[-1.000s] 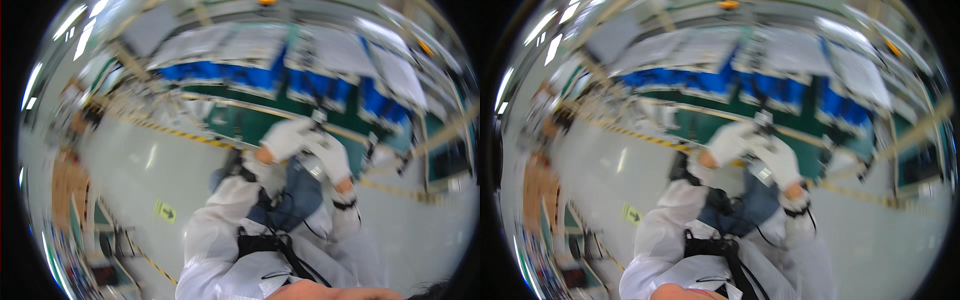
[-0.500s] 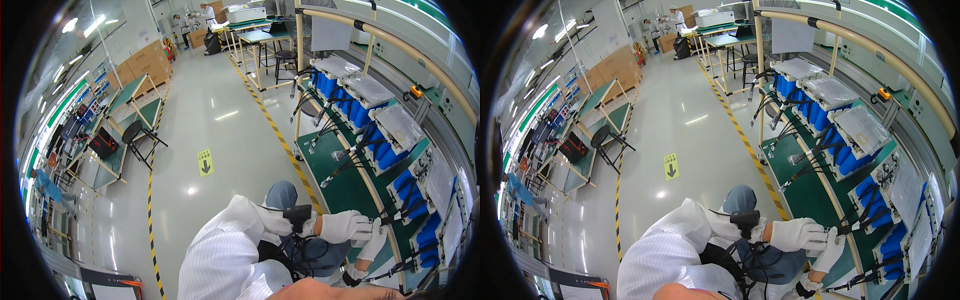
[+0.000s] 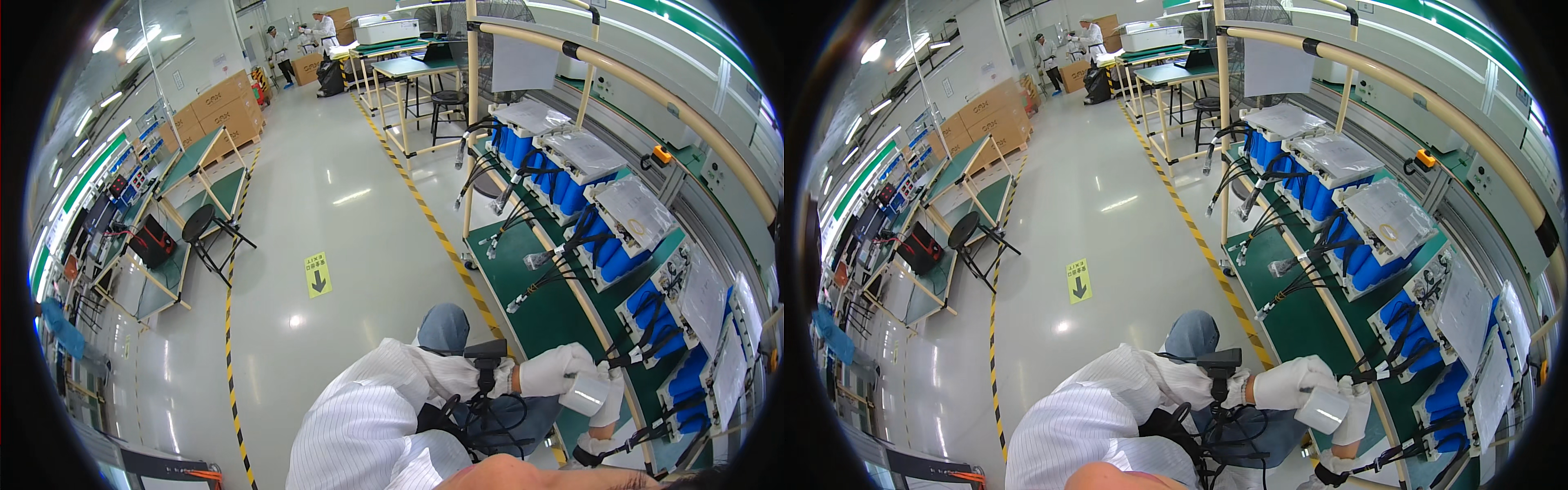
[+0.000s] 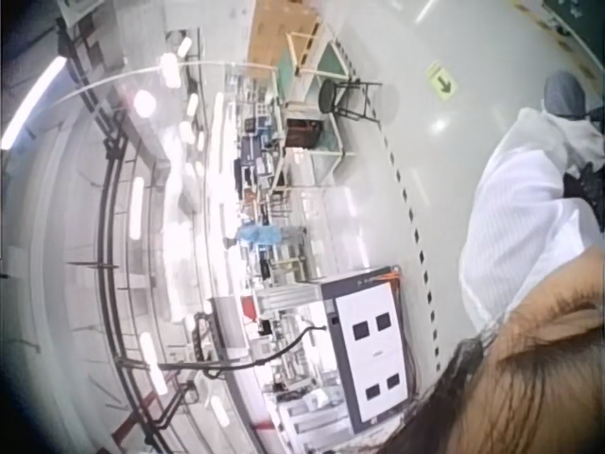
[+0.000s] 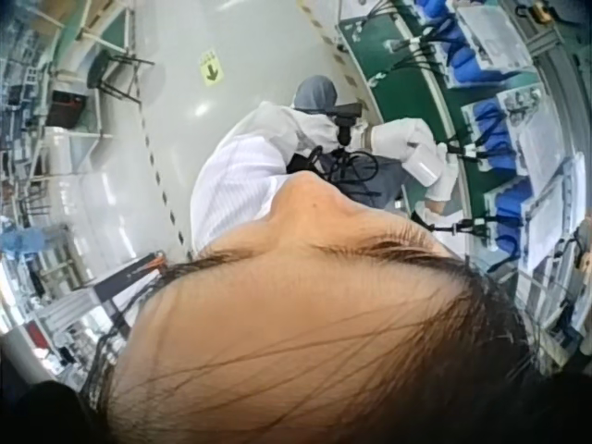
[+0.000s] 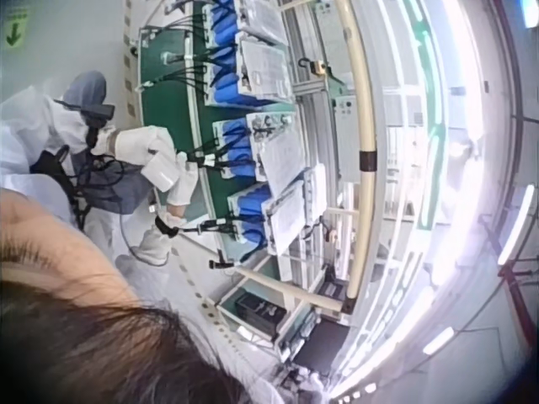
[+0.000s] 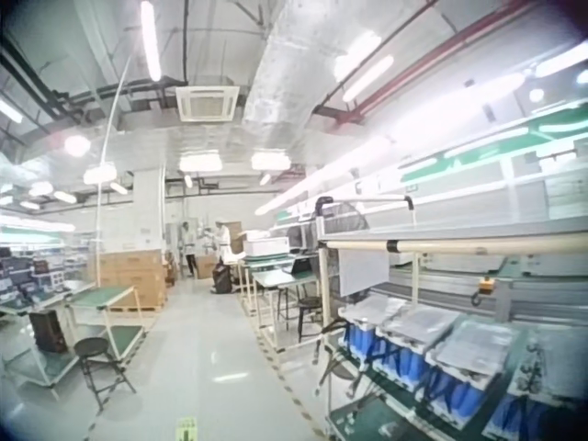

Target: Connecting wires, applying adhesive tape, and assembling electronic battery packs on a production line workbench.

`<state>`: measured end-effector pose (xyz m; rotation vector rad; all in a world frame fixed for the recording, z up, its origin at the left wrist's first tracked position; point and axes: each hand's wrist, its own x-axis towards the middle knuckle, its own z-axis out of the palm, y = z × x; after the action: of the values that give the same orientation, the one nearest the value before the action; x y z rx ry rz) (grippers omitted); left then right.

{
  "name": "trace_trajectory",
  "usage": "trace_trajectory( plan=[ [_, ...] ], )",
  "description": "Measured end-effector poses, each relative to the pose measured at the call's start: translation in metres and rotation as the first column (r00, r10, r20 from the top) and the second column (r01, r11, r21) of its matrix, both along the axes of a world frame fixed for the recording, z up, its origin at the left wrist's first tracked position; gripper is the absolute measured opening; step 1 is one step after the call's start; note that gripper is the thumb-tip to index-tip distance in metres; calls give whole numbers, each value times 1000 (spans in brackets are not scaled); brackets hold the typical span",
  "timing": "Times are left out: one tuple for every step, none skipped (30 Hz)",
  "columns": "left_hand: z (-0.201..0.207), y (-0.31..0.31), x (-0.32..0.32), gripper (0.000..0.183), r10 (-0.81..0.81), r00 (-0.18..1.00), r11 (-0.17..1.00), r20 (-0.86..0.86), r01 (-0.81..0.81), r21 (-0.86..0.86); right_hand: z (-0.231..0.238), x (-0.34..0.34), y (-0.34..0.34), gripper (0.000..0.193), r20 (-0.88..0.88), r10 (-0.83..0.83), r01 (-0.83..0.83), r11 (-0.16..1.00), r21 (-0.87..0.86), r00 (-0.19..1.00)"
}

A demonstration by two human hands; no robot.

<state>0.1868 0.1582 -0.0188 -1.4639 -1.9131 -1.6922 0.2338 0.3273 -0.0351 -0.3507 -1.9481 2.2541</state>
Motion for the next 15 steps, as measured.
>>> trace_trajectory(
  plan=[
    [-1, 1, 0, 25, -4, 1000, 1000, 1, 4, -3, -5, -2, 0, 7, 1, -4, 4, 1000, -3, 1000],
    [-1, 5, -1, 24, 98, 992, 991, 76, -104, 84, -11, -6, -1, 9, -31, -65, 56, 971, -231, 997],
    [-1, 9, -2, 23, 192, 969, 963, 158, -217, 160, -15, -7, -2, 12, -49, -131, 95, 889, -448, 990],
    [-1, 10, -7, 32, 307, 951, 941, 25, -307, 145, -19, 0, -2, 21, -200, -71, 17, 965, -260, 977],
    [1, 14, -12, 32, 311, 950, 940, 20, -311, 143, -22, -1, -6, 21, -203, -68, 12, 964, -264, 977],
    [3, 18, -16, 31, 152, 972, 969, 179, -182, 165, -26, -3, -11, 23, -222, -118, 64, 969, -237, 968],
    [3, 21, -18, 31, -17, 945, 976, 328, -56, 212, -32, -6, -14, 26, -242, -166, 116, 972, -207, 956],
    [4, 22, -17, 25, -40, 916, 987, 399, -26, 158, -35, -5, -14, 28, -304, -143, 107, 985, -133, 942],
    [3, 26, -20, 25, -38, 917, 986, 397, -29, 161, -36, -5, -11, 28, -307, -139, 103, 986, -131, 941],
    [-2, 33, -26, 22, -328, 713, 893, 619, 20, 451, -23, -2, -16, 27, -296, -84, 52, 992, -111, 951],
    [-9, 39, -32, 19, -623, 412, 717, 664, -38, 696, -13, 2, -22, 27, -284, -36, 9, 996, -94, 958],
    [-17, 40, -42, 17, -704, 372, 646, 605, -20, 763, -6, 3, -28, 27, -285, -38, 11, 995, -95, 958],
    [-7, 42, -39, 20, -468, 459, 786, 755, -174, 593, -1, 5, -32, 26, -267, -101, 76, 992, -105, 958],
    [5, 32, -39, 14, -448, 368, 842, 815, -133, 523, 2, 6, -33, 25, -254, -158, 134, 985, -111, 954],
    [13, 23, -38, 16, -414, 277, 889, 867, -82, 450, 2, 7, -32, 25, -255, -162, 137, 984, -111, 953]
  ],
)
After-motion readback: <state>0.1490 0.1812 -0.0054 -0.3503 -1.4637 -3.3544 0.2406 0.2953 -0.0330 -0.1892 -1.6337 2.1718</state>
